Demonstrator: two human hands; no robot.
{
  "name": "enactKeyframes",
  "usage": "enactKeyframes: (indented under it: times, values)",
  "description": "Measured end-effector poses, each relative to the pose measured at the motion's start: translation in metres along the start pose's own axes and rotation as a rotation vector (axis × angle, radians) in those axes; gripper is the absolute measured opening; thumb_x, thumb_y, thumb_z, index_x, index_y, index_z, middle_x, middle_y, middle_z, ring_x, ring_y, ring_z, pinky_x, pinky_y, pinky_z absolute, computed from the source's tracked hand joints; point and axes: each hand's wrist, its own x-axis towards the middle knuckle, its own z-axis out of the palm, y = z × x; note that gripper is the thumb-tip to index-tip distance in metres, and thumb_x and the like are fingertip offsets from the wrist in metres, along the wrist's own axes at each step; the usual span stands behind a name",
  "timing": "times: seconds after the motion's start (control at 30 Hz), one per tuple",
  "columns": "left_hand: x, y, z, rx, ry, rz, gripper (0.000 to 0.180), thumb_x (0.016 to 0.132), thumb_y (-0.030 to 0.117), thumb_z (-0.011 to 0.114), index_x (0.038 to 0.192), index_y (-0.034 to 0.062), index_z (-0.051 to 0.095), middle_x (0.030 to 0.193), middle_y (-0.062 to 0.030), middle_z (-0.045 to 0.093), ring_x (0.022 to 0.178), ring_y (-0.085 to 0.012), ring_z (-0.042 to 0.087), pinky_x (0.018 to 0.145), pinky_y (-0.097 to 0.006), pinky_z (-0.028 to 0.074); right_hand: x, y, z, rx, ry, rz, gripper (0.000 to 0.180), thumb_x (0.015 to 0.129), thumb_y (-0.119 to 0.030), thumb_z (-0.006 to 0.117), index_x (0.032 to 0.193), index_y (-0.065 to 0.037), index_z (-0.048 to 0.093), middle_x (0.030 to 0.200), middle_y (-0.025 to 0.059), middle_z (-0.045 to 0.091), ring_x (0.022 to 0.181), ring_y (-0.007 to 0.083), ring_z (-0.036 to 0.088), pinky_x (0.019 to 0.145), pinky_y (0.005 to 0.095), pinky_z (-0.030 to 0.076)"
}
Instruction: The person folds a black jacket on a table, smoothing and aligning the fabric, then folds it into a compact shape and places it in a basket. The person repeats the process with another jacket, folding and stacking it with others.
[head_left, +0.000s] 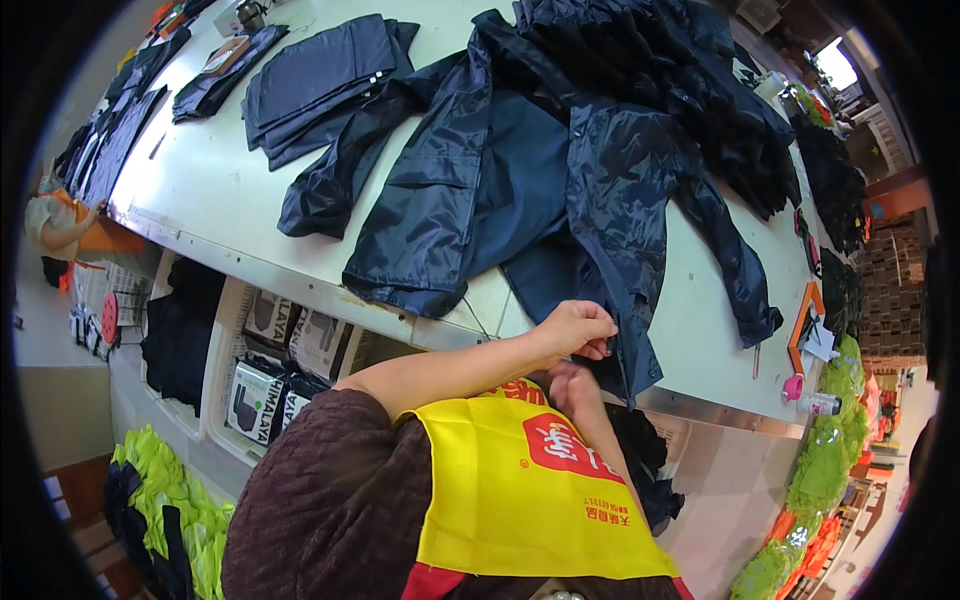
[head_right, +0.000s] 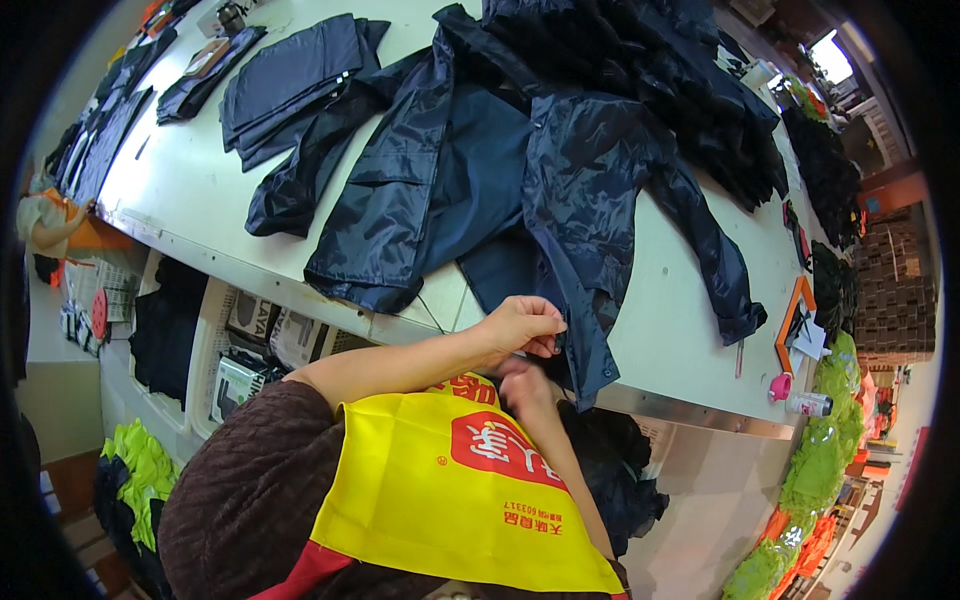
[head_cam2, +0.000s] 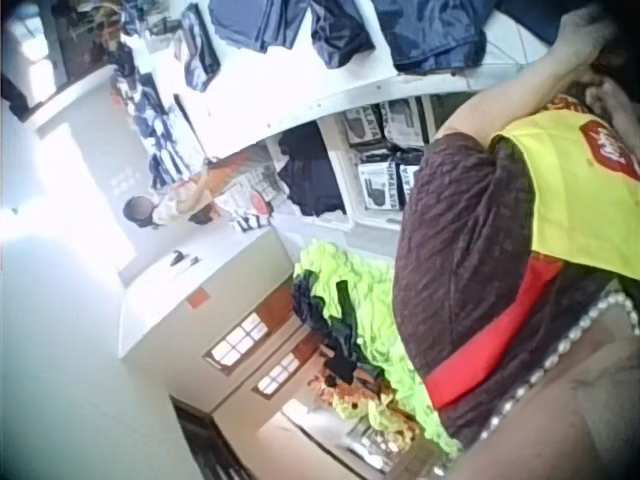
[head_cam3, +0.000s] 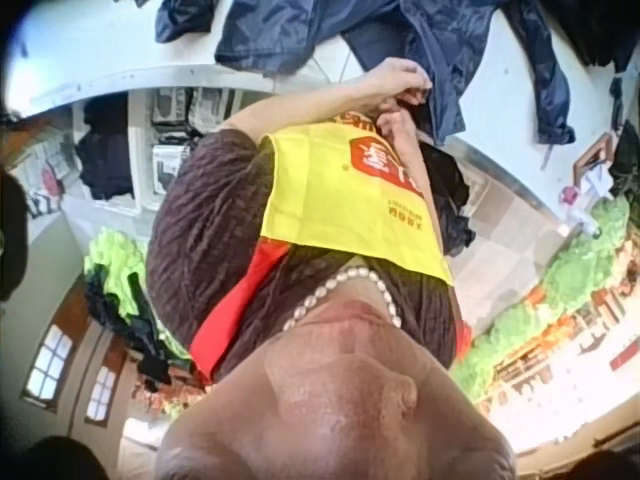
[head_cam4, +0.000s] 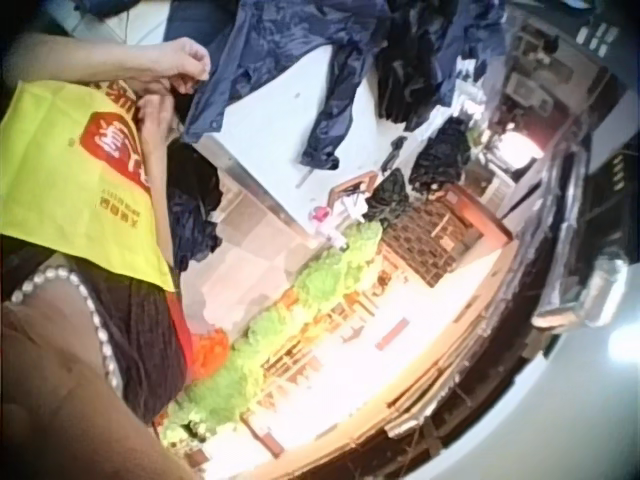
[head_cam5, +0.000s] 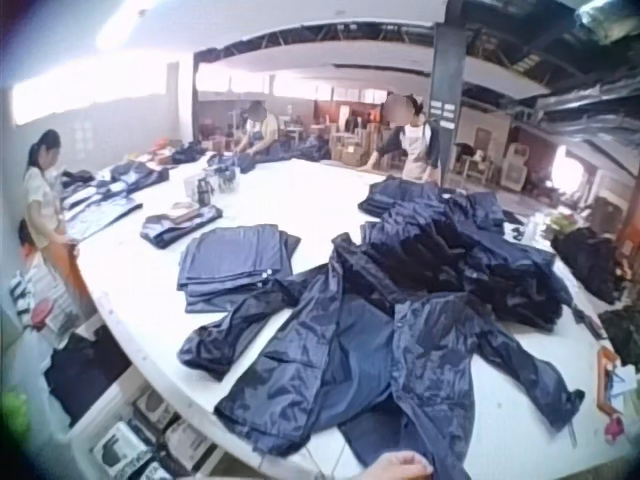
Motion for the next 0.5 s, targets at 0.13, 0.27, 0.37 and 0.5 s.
enactKeyframes:
  times: [0.13,0.27,0.37,0.5]
  values:
    - [-0.006,-0.009,0.000,0.210,0.034,0.193,0.008,0.083,0.011,0.063,0.082,0.0033,0.059,0.070,-0.0026,0.060,0.059,-0.0088,0.058,0.056,-0.022,0.050,0.015,-0.001,-0.020,0.499,0.447,-0.305,0.026,0.093,-0.033,0.053,0.098,-0.009,0.057,0.074,-0.0016,0.053,0.065,0.0070,0.047,0.055,0.0203,0.036]
    - [-0.010,-0.003,-0.009,0.282,0.133,0.164,0.010,0.082,0.011,0.064,0.083,0.0022,0.059,0.071,-0.0027,0.060,0.060,-0.0089,0.059,0.054,-0.021,0.049,0.028,-0.028,-0.013,0.275,0.381,-0.143,0.009,0.083,-0.015,0.067,0.089,-0.009,0.064,0.077,-0.0008,0.062,0.061,0.0071,0.053,0.053,0.0199,0.042]
    - [-0.010,-0.005,-0.024,0.316,0.123,0.135,0.012,0.082,0.012,0.065,0.083,0.0011,0.060,0.071,-0.0027,0.061,0.060,-0.0087,0.058,0.053,-0.020,0.048,0.031,-0.022,-0.017,0.176,0.342,0.045,0.014,0.081,-0.019,0.070,0.090,-0.008,0.066,0.079,-0.0003,0.065,0.062,0.0073,0.058,0.055,0.0188,0.045]
    - [-0.026,0.000,-0.048,0.484,0.097,0.202,0.015,0.085,0.014,0.063,0.085,-0.0001,0.062,0.072,-0.0028,0.062,0.063,-0.0083,0.059,0.053,-0.021,0.047,0.039,-0.015,-0.010,0.160,0.311,0.197,0.014,0.082,-0.020,0.070,0.088,-0.008,0.065,0.077,0.0007,0.065,0.063,0.0082,0.060,0.056,0.0202,0.048]
